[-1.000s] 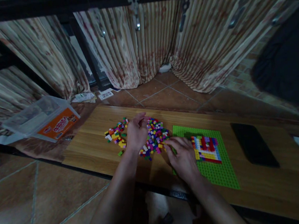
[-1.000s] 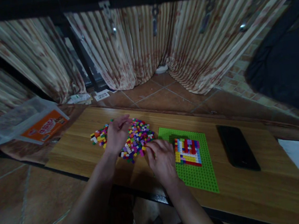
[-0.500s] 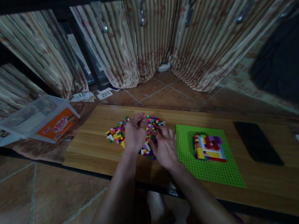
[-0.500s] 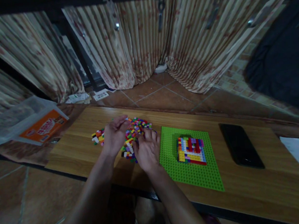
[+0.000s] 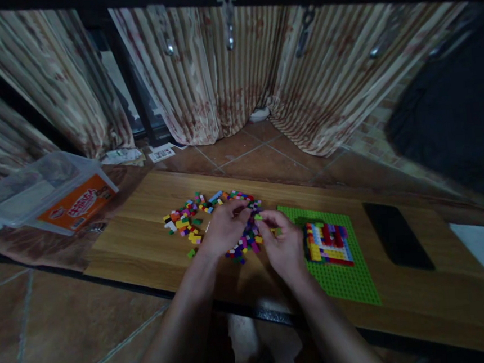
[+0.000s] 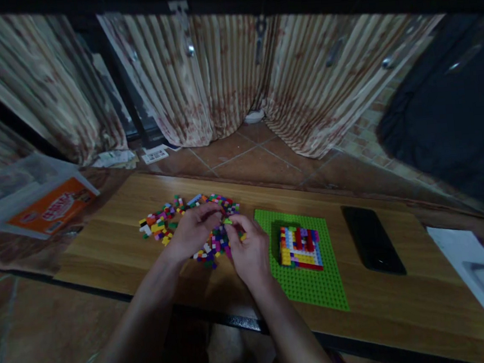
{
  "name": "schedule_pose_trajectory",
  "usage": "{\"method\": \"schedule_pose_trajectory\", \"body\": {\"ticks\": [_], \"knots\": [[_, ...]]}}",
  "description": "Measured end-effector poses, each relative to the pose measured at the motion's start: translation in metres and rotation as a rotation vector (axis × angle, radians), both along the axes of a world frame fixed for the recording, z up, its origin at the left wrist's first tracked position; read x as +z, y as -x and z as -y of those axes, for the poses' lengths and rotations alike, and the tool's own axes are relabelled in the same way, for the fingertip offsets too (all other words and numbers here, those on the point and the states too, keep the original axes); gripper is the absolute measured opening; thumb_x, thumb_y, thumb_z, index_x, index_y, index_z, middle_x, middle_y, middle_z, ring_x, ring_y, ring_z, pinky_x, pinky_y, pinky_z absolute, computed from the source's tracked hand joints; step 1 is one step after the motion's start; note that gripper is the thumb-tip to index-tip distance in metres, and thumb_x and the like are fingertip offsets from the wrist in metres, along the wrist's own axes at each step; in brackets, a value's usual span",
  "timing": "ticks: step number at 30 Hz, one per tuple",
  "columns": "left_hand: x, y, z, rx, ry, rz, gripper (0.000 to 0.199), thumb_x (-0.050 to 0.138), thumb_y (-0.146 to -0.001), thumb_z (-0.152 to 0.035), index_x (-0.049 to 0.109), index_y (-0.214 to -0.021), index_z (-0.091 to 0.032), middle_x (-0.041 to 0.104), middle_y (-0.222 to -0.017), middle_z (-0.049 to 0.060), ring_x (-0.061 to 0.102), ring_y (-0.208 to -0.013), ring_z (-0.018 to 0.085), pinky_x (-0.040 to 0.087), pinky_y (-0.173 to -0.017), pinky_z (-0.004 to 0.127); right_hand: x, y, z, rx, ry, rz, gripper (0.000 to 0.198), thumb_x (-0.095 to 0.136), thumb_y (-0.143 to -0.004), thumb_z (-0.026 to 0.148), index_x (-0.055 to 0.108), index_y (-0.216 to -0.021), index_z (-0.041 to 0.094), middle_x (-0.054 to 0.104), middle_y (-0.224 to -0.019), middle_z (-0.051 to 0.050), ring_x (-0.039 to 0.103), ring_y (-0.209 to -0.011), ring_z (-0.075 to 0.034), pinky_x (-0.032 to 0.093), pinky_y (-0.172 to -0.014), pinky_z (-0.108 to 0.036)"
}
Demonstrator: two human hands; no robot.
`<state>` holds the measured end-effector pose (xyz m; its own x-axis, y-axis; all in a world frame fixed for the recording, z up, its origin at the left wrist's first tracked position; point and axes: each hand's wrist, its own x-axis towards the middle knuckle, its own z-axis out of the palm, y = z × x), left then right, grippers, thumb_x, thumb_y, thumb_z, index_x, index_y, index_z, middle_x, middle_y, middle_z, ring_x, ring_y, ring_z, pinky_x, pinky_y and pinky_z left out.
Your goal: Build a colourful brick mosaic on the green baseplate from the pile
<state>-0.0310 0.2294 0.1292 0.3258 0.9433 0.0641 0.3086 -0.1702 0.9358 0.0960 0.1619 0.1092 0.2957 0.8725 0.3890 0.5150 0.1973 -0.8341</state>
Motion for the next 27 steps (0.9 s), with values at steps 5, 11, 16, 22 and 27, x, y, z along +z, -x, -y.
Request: {"method": "schedule_pose_trajectory", "body": {"ticks": [5, 11, 16, 22, 27], "knots": [[0.002, -0.019, 0.012, -0.163, 0.14, 0.125, 0.02, 0.053, -0.08, -0.019, 0.071, -0.088, -0.016, 0.07, -0.079, 0.002, 0.062, -0.07, 0.014, 0.049, -0.066, 0.024, -0.003, -0.017, 0.012, 0.014, 0.027, -0.108, 0.01, 0.059, -0.083, 0.024, 0.066, -0.089, 0.022, 0.068, -0.083, 0.0, 0.063, -0.077, -0.015, 0.05, -0.073, -0.027], [0.009, -0.035, 0.022, -0.229, 0.261, 0.239, 0.013, 0.061, -0.076, -0.025, 0.068, -0.075, -0.014, 0.065, -0.068, 0.0, 0.057, -0.063, 0.011, 0.045, -0.062, 0.022, 0.003, -0.04, 0.026, 0.003, 0.061, -0.152, 0.013, 0.061, -0.083, 0.027, 0.068, -0.092, 0.022, 0.071, -0.089, -0.001, 0.066, -0.082, -0.016, 0.052, -0.077, -0.029], [0.008, -0.053, 0.029, -0.255, 0.292, 0.321, 0.014, 0.063, -0.076, -0.026, 0.067, -0.074, -0.013, 0.063, -0.066, 0.0, 0.056, -0.063, 0.01, 0.043, -0.062, 0.022, 0.011, -0.06, 0.036, -0.029, 0.095, -0.154, 0.019, 0.062, -0.083, 0.035, 0.07, -0.095, 0.022, 0.072, -0.092, -0.003, 0.066, -0.085, -0.018, 0.051, -0.079, -0.032], [-0.005, -0.076, 0.035, -0.267, 0.234, 0.265, 0.017, 0.058, -0.08, -0.024, 0.068, -0.089, -0.014, 0.067, -0.077, 0.003, 0.062, -0.07, 0.014, 0.048, -0.067, 0.026, 0.016, -0.094, 0.041, -0.101, 0.118, 0.035, 0.019, 0.057, -0.085, 0.034, 0.071, -0.093, 0.023, 0.07, -0.092, -0.004, 0.064, -0.085, -0.019, 0.05, -0.077, -0.033], [-0.012, -0.084, 0.039, -0.26, 0.091, 0.021, 0.028, 0.052, -0.083, -0.021, 0.069, -0.105, -0.017, 0.072, -0.09, 0.005, 0.064, -0.077, 0.017, 0.051, -0.073, 0.03, 0.01, -0.121, 0.041, -0.193, 0.095, 0.252, 0.017, 0.058, -0.083, 0.033, 0.072, -0.086, 0.022, 0.067, -0.092, -0.006, 0.06, -0.091, -0.022, 0.047, -0.083, -0.039]]}}
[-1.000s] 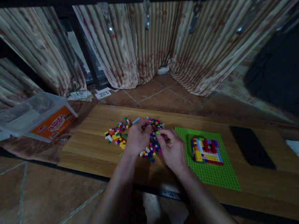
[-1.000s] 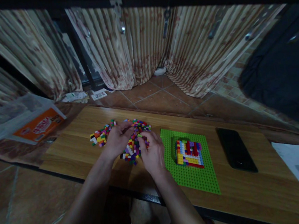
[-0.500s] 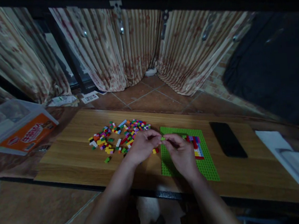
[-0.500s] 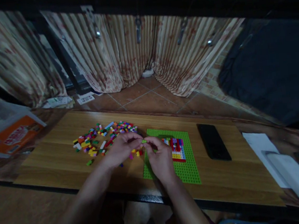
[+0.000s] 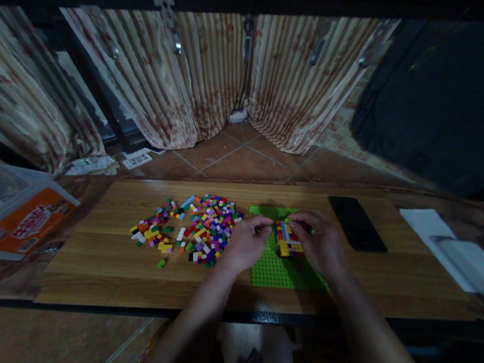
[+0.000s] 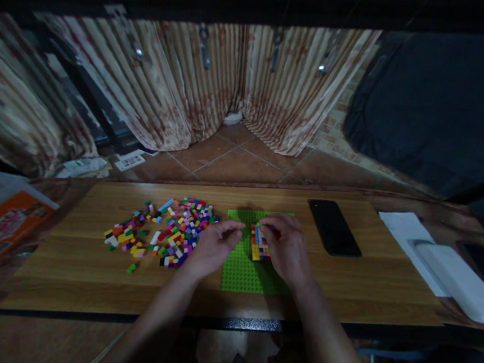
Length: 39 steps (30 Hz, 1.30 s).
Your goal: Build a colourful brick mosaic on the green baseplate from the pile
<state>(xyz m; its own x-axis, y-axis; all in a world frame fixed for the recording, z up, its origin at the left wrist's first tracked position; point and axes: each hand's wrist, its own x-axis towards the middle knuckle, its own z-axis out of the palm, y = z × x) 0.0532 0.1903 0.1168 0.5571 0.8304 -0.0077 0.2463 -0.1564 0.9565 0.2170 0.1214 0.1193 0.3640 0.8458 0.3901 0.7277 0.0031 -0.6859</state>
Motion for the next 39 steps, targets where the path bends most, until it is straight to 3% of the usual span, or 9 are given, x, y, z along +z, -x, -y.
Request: {"method": "schedule_pose_trajectory", "body": {"ticks": [8, 14, 24, 31, 39], "knots": [[0.003, -0.006, 0.009, -0.144, -0.081, -0.177, 0.042, 0.048, -0.086, -0.024, 0.059, -0.127, -0.02, 0.071, -0.086, 0.004, 0.064, -0.075, 0.017, 0.051, -0.072, 0.03, -0.011, -0.008, -0.001, -0.036, 0.05, 0.05, 0.017, 0.06, -0.079, 0.034, 0.073, -0.081, 0.024, 0.064, -0.102, -0.008, 0.055, -0.101, -0.025, 0.043, -0.09, -0.044], [0.0, -0.011, 0.012, -0.254, -0.105, -0.235, 0.048, 0.046, -0.087, -0.028, 0.052, -0.134, -0.018, 0.067, -0.069, 0.001, 0.057, -0.056, 0.014, 0.046, -0.058, 0.026, -0.013, -0.007, -0.005, -0.06, 0.094, -0.147, 0.017, 0.06, -0.075, 0.031, 0.073, -0.082, 0.022, 0.064, -0.102, -0.008, 0.06, -0.094, -0.022, 0.046, -0.088, -0.041], [-0.004, -0.014, 0.017, -0.153, -0.159, -0.078, 0.045, 0.053, -0.082, -0.025, 0.061, -0.125, -0.018, 0.066, -0.067, 0.002, 0.059, -0.063, 0.018, 0.047, -0.065, 0.029, -0.023, -0.007, -0.011, -0.159, 0.096, -0.434, 0.033, 0.062, -0.075, 0.042, 0.072, -0.093, 0.016, 0.07, -0.092, -0.009, 0.064, -0.08, -0.021, 0.051, -0.076, -0.038], [0.0, -0.014, 0.019, -0.171, -0.168, -0.139, 0.046, 0.051, -0.083, -0.024, 0.059, -0.127, -0.017, 0.066, -0.067, 0.002, 0.06, -0.064, 0.019, 0.048, -0.068, 0.03, -0.025, -0.007, -0.015, -0.189, 0.143, -0.314, 0.034, 0.062, -0.074, 0.043, 0.073, -0.092, 0.017, 0.071, -0.092, -0.009, 0.064, -0.082, -0.022, 0.05, -0.079, -0.04], [0.0, -0.015, 0.02, -0.177, -0.197, -0.179, 0.047, 0.05, -0.084, -0.025, 0.057, -0.13, -0.016, 0.072, -0.083, 0.007, 0.065, -0.075, 0.021, 0.051, -0.075, 0.033, -0.025, -0.007, -0.015, -0.164, 0.124, -0.277, 0.032, 0.063, -0.073, 0.044, 0.074, -0.089, 0.017, 0.072, -0.088, -0.009, 0.065, -0.079, -0.022, 0.05, -0.076, -0.04]]}}
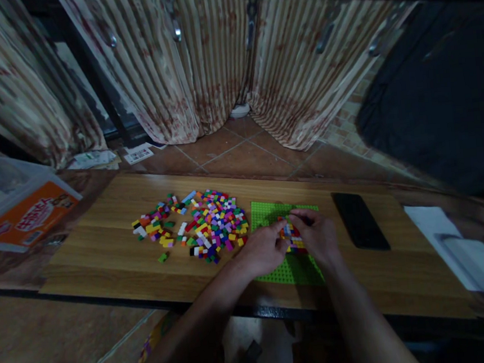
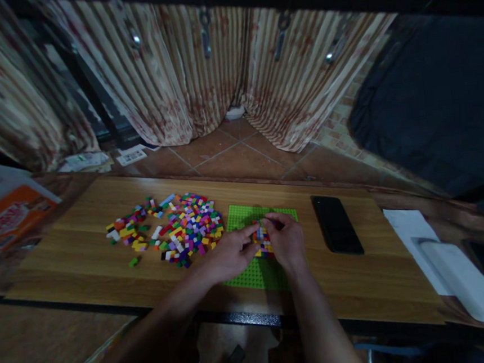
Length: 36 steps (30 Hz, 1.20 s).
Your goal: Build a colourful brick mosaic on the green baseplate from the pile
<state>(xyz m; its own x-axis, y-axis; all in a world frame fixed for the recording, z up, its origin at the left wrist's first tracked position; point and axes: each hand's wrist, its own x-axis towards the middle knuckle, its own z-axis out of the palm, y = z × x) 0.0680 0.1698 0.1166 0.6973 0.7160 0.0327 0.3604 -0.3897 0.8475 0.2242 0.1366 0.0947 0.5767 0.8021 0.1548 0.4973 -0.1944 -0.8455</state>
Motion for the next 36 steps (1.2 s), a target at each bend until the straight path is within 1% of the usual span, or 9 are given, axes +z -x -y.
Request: {"method": "schedule_pose_trajectory", "body": {"ticks": [6, 9, 13, 17, 19, 22, 25, 31, 36], "knots": [[0.003, 0.0, 0.0, -0.016, 0.014, -0.006, 0.047, 0.05, -0.084, -0.024, 0.058, -0.129, -0.015, 0.072, -0.084, 0.009, 0.065, -0.075, 0.022, 0.051, -0.074, 0.035, -0.004, -0.002, 0.003, 0.024, 0.016, 0.021, 0.034, 0.061, -0.077, 0.045, 0.073, -0.092, 0.017, 0.071, -0.093, -0.009, 0.065, -0.083, -0.023, 0.049, -0.08, -0.042], [0.002, 0.003, -0.004, 0.019, 0.03, 0.059, 0.043, 0.052, -0.083, -0.024, 0.061, -0.125, -0.018, 0.073, -0.087, 0.007, 0.064, -0.074, 0.02, 0.051, -0.073, 0.033, 0.001, 0.001, 0.007, 0.013, -0.031, 0.118, 0.034, 0.058, -0.081, 0.044, 0.072, -0.095, 0.017, 0.069, -0.095, -0.011, 0.063, -0.087, -0.024, 0.048, -0.083, -0.044], [0.0, 0.016, -0.023, 0.195, 0.073, 0.208, 0.039, 0.053, -0.083, -0.024, 0.063, -0.12, -0.017, 0.072, -0.084, 0.005, 0.063, -0.071, 0.019, 0.051, -0.068, 0.031, 0.014, 0.017, 0.013, -0.008, -0.202, 0.332, 0.029, 0.055, -0.086, 0.04, 0.071, -0.093, 0.018, 0.065, -0.102, -0.011, 0.059, -0.099, -0.025, 0.045, -0.09, -0.045], [0.006, 0.038, -0.046, 0.441, 0.157, 0.416, 0.033, 0.055, -0.082, -0.024, 0.065, -0.112, -0.014, 0.067, -0.073, 0.003, 0.059, -0.063, 0.014, 0.047, -0.059, 0.024, 0.021, 0.046, 0.018, 0.126, -0.294, 0.386, 0.021, 0.053, -0.09, 0.034, 0.07, -0.093, 0.022, 0.066, -0.102, -0.007, 0.058, -0.099, -0.022, 0.045, -0.092, -0.042], [0.012, 0.05, -0.054, 0.565, 0.197, 0.494, 0.03, 0.056, -0.082, -0.025, 0.065, -0.108, -0.013, 0.061, -0.062, -0.001, 0.053, -0.053, 0.011, 0.041, -0.052, 0.021, 0.022, 0.062, 0.019, 0.251, -0.283, 0.388, 0.018, 0.053, -0.09, 0.03, 0.07, -0.093, 0.024, 0.067, -0.1, -0.006, 0.059, -0.097, -0.021, 0.046, -0.09, -0.04], [0.02, 0.065, -0.061, 0.695, 0.234, 0.602, 0.024, 0.062, -0.078, -0.026, 0.067, -0.098, -0.014, 0.056, -0.057, -0.004, 0.048, -0.048, 0.008, 0.037, -0.049, 0.019, 0.019, 0.082, 0.02, 0.429, -0.241, 0.357, 0.017, 0.052, -0.091, 0.026, 0.069, -0.095, 0.025, 0.068, -0.096, -0.004, 0.059, -0.093, -0.019, 0.048, -0.084, -0.036], [0.025, 0.075, -0.064, 0.77, 0.256, 0.68, 0.022, 0.065, -0.075, -0.027, 0.067, -0.093, -0.014, 0.055, -0.055, -0.005, 0.045, -0.046, 0.007, 0.035, -0.048, 0.019, 0.014, 0.094, 0.018, 0.507, -0.197, 0.339, 0.018, 0.051, -0.092, 0.024, 0.069, -0.093, 0.025, 0.068, -0.094, -0.003, 0.059, -0.091, -0.019, 0.049, -0.082, -0.036], [0.03, 0.09, -0.067, 0.845, 0.252, 0.808, 0.024, 0.065, -0.075, -0.028, 0.066, -0.093, -0.014, 0.055, -0.055, -0.004, 0.045, -0.045, 0.006, 0.033, -0.045, 0.017, 0.008, 0.1, 0.012, 0.473, -0.173, 0.336, 0.019, 0.05, -0.091, 0.023, 0.068, -0.093, 0.025, 0.068, -0.092, -0.003, 0.06, -0.09, -0.02, 0.049, -0.082, -0.037], [0.034, 0.1, -0.067, 0.881, 0.237, 0.898, 0.023, 0.066, -0.074, -0.029, 0.064, -0.09, -0.013, 0.053, -0.053, -0.005, 0.041, -0.043, 0.005, 0.029, -0.042, 0.017, 0.0, 0.102, 0.004, 0.411, -0.108, 0.414, 0.023, 0.049, -0.09, 0.023, 0.068, -0.103, 0.021, 0.067, -0.102, -0.008, 0.057, -0.098, -0.024, 0.047, -0.088, -0.041]]}}
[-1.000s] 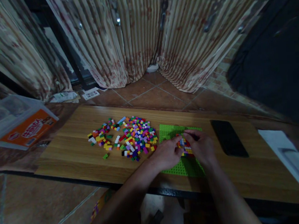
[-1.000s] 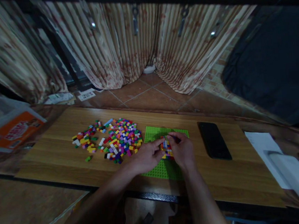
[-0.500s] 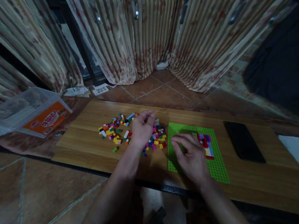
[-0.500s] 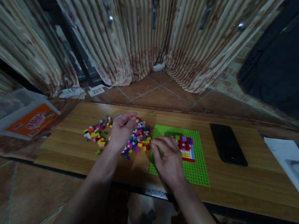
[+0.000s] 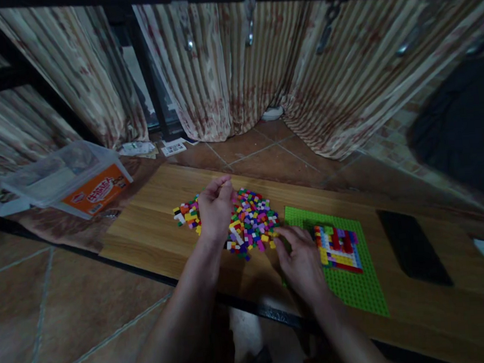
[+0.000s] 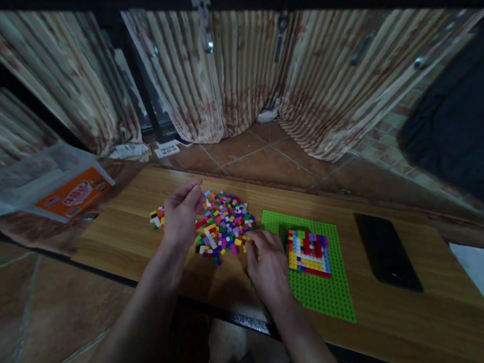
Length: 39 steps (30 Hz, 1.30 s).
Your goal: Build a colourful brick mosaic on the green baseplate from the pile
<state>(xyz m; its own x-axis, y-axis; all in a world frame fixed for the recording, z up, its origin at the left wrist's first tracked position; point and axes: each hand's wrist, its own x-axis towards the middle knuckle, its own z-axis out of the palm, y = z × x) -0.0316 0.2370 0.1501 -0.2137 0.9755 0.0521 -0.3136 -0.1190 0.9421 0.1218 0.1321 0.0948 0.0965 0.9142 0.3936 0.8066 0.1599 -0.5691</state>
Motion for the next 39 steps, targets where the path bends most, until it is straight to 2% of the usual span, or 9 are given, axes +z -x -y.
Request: {"method": "schedule_pose_trajectory", "body": {"ticks": [4, 9, 14, 18, 22, 28, 35, 39], "knots": [[0.002, 0.007, -0.001, 0.011, -0.005, 0.06, 0.023, 0.067, -0.072, -0.03, 0.063, -0.087, -0.013, 0.053, -0.053, -0.006, 0.037, -0.042, 0.004, 0.028, -0.042, 0.017, -0.006, 0.006, -0.007, -0.024, 0.013, 0.05, 0.03, 0.049, -0.09, 0.025, 0.065, -0.114, 0.018, 0.064, -0.113, -0.011, 0.054, -0.104, -0.027, 0.046, -0.092, -0.044], [0.003, 0.018, -0.004, 0.057, 0.007, 0.098, 0.023, 0.068, -0.071, -0.029, 0.063, -0.086, -0.013, 0.053, -0.055, -0.005, 0.04, -0.044, 0.004, 0.029, -0.043, 0.017, -0.01, 0.017, -0.01, 0.085, 0.015, 0.052, 0.031, 0.048, -0.091, 0.026, 0.066, -0.116, 0.02, 0.061, -0.117, -0.01, 0.052, -0.109, -0.026, 0.045, -0.095, -0.043], [0.005, 0.032, -0.007, 0.11, -0.018, 0.143, 0.021, 0.069, -0.07, -0.027, 0.065, -0.085, -0.013, 0.054, -0.055, -0.005, 0.04, -0.044, 0.004, 0.03, -0.043, 0.017, -0.015, 0.017, -0.008, 0.209, -0.006, 0.065, 0.032, 0.046, -0.09, 0.019, 0.069, -0.111, 0.025, 0.061, -0.119, -0.007, 0.054, -0.107, -0.024, 0.048, -0.092, -0.042], [0.009, 0.045, -0.005, 0.165, -0.005, 0.209, 0.019, 0.069, -0.069, -0.026, 0.065, -0.083, -0.014, 0.053, -0.054, -0.005, 0.038, -0.042, 0.003, 0.029, -0.042, 0.016, -0.017, 0.008, -0.007, 0.181, -0.037, 0.053, 0.028, 0.047, -0.087, 0.016, 0.072, -0.099, 0.023, 0.062, -0.117, -0.007, 0.055, -0.106, -0.024, 0.048, -0.092, -0.044], [0.012, 0.053, -0.003, 0.185, 0.032, 0.279, 0.019, 0.071, -0.067, -0.023, 0.065, -0.082, -0.013, 0.052, -0.055, -0.006, 0.036, -0.04, 0.002, 0.026, -0.04, 0.015, -0.012, 0.01, -0.01, 0.091, -0.056, 0.012, 0.026, 0.046, -0.089, 0.018, 0.072, -0.095, 0.021, 0.063, -0.114, -0.008, 0.055, -0.105, -0.024, 0.047, -0.092, -0.043], [0.013, 0.057, -0.003, 0.168, 0.045, 0.331, 0.019, 0.07, -0.069, -0.023, 0.065, -0.084, -0.013, 0.053, -0.057, -0.005, 0.038, -0.042, 0.003, 0.029, -0.04, 0.015, 0.001, 0.041, -0.031, 0.092, -0.047, -0.035, 0.023, 0.051, -0.09, 0.025, 0.07, -0.102, 0.021, 0.064, -0.108, -0.007, 0.056, -0.102, -0.023, 0.045, -0.092, -0.041], [0.016, 0.066, -0.003, 0.181, 0.085, 0.377, 0.021, 0.072, -0.068, -0.025, 0.064, -0.084, -0.013, 0.054, -0.058, -0.005, 0.042, -0.042, 0.003, 0.033, -0.042, 0.015, 0.018, 0.069, -0.043, 0.205, 0.052, 0.093, 0.015, 0.06, -0.085, 0.029, 0.072, -0.093, 0.025, 0.064, -0.1, -0.004, 0.054, -0.097, -0.023, 0.042, -0.089, -0.039], [0.016, 0.071, -0.003, 0.179, 0.073, 0.409, 0.02, 0.069, -0.067, -0.022, 0.064, -0.084, -0.013, 0.053, -0.058, -0.006, 0.04, -0.043, 0.003, 0.033, -0.042, 0.015, 0.017, 0.085, -0.042, 0.2, 0.133, 0.229, 0.01, 0.067, -0.08, 0.029, 0.072, -0.087, 0.025, 0.064, -0.095, -0.004, 0.052, -0.095, -0.025, 0.041, -0.087, -0.04]]}}
